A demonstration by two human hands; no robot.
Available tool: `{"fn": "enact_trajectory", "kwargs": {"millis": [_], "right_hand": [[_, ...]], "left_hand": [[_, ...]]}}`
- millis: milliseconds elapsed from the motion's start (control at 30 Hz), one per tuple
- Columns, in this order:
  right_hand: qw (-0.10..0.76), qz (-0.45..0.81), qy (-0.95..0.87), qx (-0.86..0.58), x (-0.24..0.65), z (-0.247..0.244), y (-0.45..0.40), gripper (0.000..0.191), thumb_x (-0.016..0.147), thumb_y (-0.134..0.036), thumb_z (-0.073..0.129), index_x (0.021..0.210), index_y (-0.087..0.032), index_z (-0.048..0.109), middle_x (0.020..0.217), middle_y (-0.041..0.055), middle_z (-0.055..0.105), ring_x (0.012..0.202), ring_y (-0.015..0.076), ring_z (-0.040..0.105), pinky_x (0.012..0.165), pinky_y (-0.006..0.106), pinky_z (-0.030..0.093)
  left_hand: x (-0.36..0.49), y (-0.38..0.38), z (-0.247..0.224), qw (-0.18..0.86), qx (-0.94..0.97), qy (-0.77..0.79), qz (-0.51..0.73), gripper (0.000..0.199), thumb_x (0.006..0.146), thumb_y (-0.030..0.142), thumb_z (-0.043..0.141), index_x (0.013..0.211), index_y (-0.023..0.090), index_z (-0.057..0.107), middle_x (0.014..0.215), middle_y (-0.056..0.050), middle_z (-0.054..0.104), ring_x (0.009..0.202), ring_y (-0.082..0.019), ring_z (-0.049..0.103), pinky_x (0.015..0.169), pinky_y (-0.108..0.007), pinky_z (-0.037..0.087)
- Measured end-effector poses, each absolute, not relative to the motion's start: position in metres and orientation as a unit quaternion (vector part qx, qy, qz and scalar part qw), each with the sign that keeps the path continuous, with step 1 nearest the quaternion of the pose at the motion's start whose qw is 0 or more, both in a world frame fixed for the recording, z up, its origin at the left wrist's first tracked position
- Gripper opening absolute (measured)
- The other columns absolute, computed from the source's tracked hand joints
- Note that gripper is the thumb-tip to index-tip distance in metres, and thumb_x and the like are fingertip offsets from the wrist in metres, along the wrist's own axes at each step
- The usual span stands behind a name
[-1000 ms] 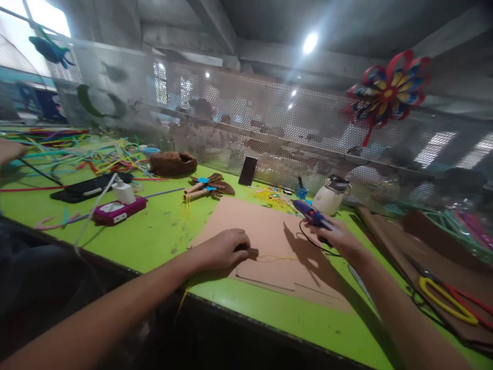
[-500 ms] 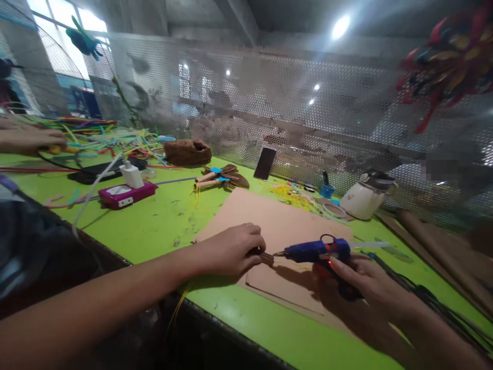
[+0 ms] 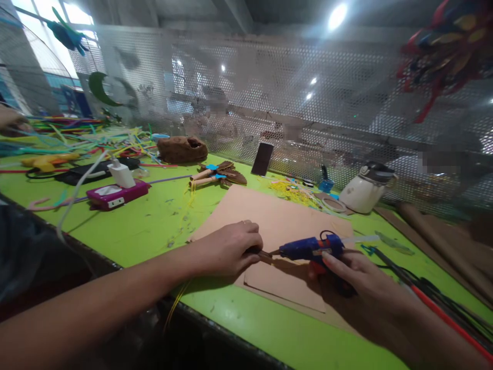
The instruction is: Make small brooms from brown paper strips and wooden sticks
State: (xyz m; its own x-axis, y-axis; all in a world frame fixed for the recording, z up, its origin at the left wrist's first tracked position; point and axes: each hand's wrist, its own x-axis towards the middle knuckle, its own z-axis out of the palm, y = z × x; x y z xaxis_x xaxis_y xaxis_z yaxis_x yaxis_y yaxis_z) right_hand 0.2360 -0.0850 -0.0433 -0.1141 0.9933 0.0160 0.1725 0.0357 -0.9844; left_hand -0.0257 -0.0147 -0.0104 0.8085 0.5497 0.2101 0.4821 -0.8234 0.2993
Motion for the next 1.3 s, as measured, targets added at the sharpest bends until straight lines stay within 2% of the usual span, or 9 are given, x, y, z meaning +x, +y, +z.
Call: {"fn": "enact_trajectory", "kwargs": {"millis": [233,367,733,933,1100,1300], "right_hand": [[0.4,0.424,-0.604,-0.543,0.233,-0.023,-0.089,0.035,0.08,-0.05,0.056,0.067,-0.018,0.057,0.057,-0.0001,0.052,0.049,0.0111,0.044,0.043,0.024,0.035],[0.37,0.425,-0.611,-0.556,0.234,-0.021,-0.083,0.04,0.079,-0.053,0.056,0.064,-0.016,0.057,0.058,0.0008,0.052,0.051,0.0111,0.044,0.045,0.024,0.037],[0.363,0.435,-0.594,-0.571,0.221,-0.008,-0.086,0.047,0.073,-0.059,0.059,0.065,-0.013,0.057,0.061,0.0023,0.054,0.053,0.0111,0.045,0.048,0.024,0.036],[0.378,0.423,-0.6,-0.564,0.229,-0.013,-0.084,0.042,0.077,-0.055,0.058,0.07,-0.013,0.061,0.064,0.003,0.058,0.058,0.0129,0.049,0.052,0.025,0.039],[0.335,0.435,-0.618,-0.563,0.239,-0.009,-0.08,0.04,0.078,-0.052,0.058,0.063,-0.015,0.061,0.057,0.0019,0.055,0.052,0.0115,0.047,0.048,0.024,0.037],[0.351,0.439,-0.611,-0.558,0.234,-0.01,-0.082,0.039,0.077,-0.052,0.059,0.066,-0.015,0.062,0.059,0.0019,0.055,0.053,0.0112,0.046,0.048,0.024,0.036]], "left_hand": [[-0.026,-0.014,-0.011,0.114,0.944,0.273,0.145,0.019,0.089,0.028,0.046,0.088,0.018,0.061,0.089,-0.006,0.053,0.084,-0.018,0.05,0.072,-0.027,0.038],[-0.026,-0.013,-0.013,0.108,0.944,0.267,0.161,0.018,0.088,0.028,0.047,0.087,0.017,0.062,0.087,-0.005,0.053,0.083,-0.017,0.05,0.071,-0.027,0.039],[-0.026,-0.014,-0.011,0.097,0.949,0.253,0.163,0.015,0.087,0.025,0.049,0.086,0.017,0.061,0.087,-0.005,0.054,0.082,-0.016,0.051,0.071,-0.025,0.04],[-0.026,-0.013,-0.012,0.101,0.947,0.257,0.163,0.014,0.087,0.025,0.05,0.086,0.017,0.061,0.086,-0.004,0.054,0.083,-0.016,0.051,0.071,-0.026,0.039],[-0.027,-0.012,-0.014,0.103,0.946,0.258,0.166,0.016,0.087,0.027,0.049,0.087,0.017,0.062,0.087,-0.005,0.054,0.083,-0.017,0.051,0.073,-0.027,0.04],[-0.026,-0.012,-0.012,0.106,0.946,0.259,0.163,0.016,0.088,0.027,0.048,0.086,0.018,0.061,0.087,-0.004,0.054,0.083,-0.016,0.05,0.072,-0.027,0.04]]}}
